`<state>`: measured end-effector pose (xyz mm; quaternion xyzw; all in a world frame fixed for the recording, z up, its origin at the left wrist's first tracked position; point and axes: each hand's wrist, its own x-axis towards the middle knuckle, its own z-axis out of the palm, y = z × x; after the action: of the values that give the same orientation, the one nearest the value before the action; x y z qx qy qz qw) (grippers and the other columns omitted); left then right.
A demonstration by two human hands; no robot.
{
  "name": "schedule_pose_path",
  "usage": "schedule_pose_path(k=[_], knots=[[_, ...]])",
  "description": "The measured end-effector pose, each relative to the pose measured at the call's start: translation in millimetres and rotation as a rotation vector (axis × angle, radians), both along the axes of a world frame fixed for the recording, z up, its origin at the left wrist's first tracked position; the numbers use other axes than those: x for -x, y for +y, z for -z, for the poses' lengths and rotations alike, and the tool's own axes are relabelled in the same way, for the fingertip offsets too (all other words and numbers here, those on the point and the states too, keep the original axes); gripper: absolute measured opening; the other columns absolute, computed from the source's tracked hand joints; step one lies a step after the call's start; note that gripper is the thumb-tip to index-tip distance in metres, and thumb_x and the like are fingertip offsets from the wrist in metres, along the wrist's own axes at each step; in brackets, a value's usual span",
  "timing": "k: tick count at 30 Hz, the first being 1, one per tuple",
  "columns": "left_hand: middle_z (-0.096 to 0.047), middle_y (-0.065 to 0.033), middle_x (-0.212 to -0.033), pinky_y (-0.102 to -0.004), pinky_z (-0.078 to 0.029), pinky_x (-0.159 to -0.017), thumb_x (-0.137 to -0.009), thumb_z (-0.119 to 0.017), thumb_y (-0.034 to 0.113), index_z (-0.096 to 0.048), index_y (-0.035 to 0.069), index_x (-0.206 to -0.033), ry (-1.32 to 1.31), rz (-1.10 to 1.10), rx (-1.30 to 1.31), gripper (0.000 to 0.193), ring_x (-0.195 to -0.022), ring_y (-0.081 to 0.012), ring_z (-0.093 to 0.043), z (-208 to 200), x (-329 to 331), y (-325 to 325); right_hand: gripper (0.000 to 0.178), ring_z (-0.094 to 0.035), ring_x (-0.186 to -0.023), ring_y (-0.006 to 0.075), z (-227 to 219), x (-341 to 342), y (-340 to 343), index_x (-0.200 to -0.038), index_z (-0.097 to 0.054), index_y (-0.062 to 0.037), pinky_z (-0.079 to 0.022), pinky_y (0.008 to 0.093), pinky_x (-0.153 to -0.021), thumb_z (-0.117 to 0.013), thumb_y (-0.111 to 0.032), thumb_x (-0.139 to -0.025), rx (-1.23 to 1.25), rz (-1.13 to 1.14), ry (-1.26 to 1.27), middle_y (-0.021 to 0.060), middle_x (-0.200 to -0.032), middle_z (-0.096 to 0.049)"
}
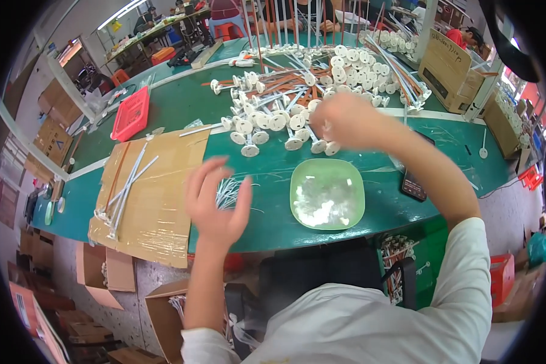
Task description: Assembling LED light strips into plastic bases and securing them with small clips.
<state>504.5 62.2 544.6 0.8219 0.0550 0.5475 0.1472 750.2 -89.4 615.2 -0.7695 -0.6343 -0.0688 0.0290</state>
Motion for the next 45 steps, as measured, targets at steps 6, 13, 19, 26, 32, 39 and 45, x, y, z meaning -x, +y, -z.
schedule_pose_path(k=[6, 13, 19, 26, 32, 39, 45], knots=[[-0.062, -0.0079, -0.064, -0.031, -0.044, -0.054, -0.078, -0.073, 0.006, -0.064, 0.004, -0.071, 0.01, 0.356, 0.261, 0.011, -0.056, -0.0202, -0.059, 12, -132, 15, 0.012, -0.069, -0.072, 0.0247, 12, -123, 40, -0.087, -0.072, -0.007, -0.054, 0.0356, -0.069, -0.069, -0.014, -0.077, -0.471, 0.205, 0.163, 0.0107, -0.078, -0.071], [-0.054, -0.0059, -0.053, -0.0361, -0.038, -0.046, -0.077, -0.073, 0.007, -0.051, 0.008, -0.057, 0.104, 0.426, -0.025, 0.03, -0.048, -0.025, -0.054, 40, -139, 11, 0.025, -0.069, -0.091, 0.0338, 38, -160, 111, -0.098, -0.073, -0.0067, -0.057, 0.0418, -0.079, -0.063, -0.005, -0.075, -0.247, 0.098, -0.095, 0.0212, -0.1, -0.07], [-0.05, -0.0053, -0.05, -0.0298, -0.032, -0.041, -0.075, -0.074, 0.002, -0.054, 0.006, -0.057, 0.028, 0.445, 0.023, 0.028, -0.04, -0.0178, -0.046, 41, -138, 16, 0.03, -0.067, -0.092, 0.0363, 20, -162, 142, -0.102, -0.074, -0.0097, -0.054, 0.0441, -0.084, -0.065, -0.006, -0.074, 0.285, 0.213, -0.123, 0.0182, -0.1, -0.07], [-0.066, -0.0051, -0.07, -0.0266, -0.044, -0.055, -0.087, -0.07, 0.011, -0.065, 0.001, -0.078, 0.336, 0.83, 0.684, 0.015, -0.059, -0.0104, -0.057, 28, -121, -2, 0.027, -0.069, -0.087, 0.031, -22, -24, 43, -0.099, -0.074, -0.0052, -0.054, 0.0388, -0.079, -0.073, -0.011, -0.072, -0.506, -0.13, 0.241, 0.0132, -0.088, -0.071], [-0.061, -0.0136, -0.121, -0.035, -0.051, -0.094, -0.093, -0.064, 0.013, -0.054, -0.004, -0.128, 0.57, 1.647, 0.937, 0.04, -0.109, -0.0192, -0.061, 3, -75, -43, 0.024, -0.071, -0.09, 0.0301, 26, 99, -78, -0.093, -0.074, -0.0023, -0.055, 0.0355, -0.075, -0.078, 0.0, -0.069, -1.014, -0.131, 0.387, 0.0118, -0.089, -0.072], [-0.066, -0.0118, -0.113, -0.0326, -0.052, -0.091, -0.093, -0.057, -0.006, -0.059, -0.009, -0.123, 0.53, 1.47, 1.13, 0.03, -0.104, -0.0192, -0.064, 8, 6, -117, 0.022, -0.071, -0.088, 0.0378, 71, 145, -140, -0.09, -0.071, 0.005, -0.058, 0.0389, -0.068, -0.077, 0.003, -0.07, -0.965, -0.345, 0.495, 0.0177, -0.089, -0.071], [-0.072, -0.0106, -0.098, -0.0263, -0.052, -0.079, -0.088, -0.063, 0.002, -0.064, -0.009, -0.118, 0.337, 1.347, 1.13, 0.032, -0.089, -0.0129, -0.066, 50, 56, -169, 0.02, -0.073, -0.081, 0.0324, 98, 185, -164, -0.085, -0.067, 0.0046, -0.06, 0.0363, -0.061, -0.074, 0.004, -0.066, -1.075, -0.357, 0.455, 0.0158, -0.082, -0.071]])
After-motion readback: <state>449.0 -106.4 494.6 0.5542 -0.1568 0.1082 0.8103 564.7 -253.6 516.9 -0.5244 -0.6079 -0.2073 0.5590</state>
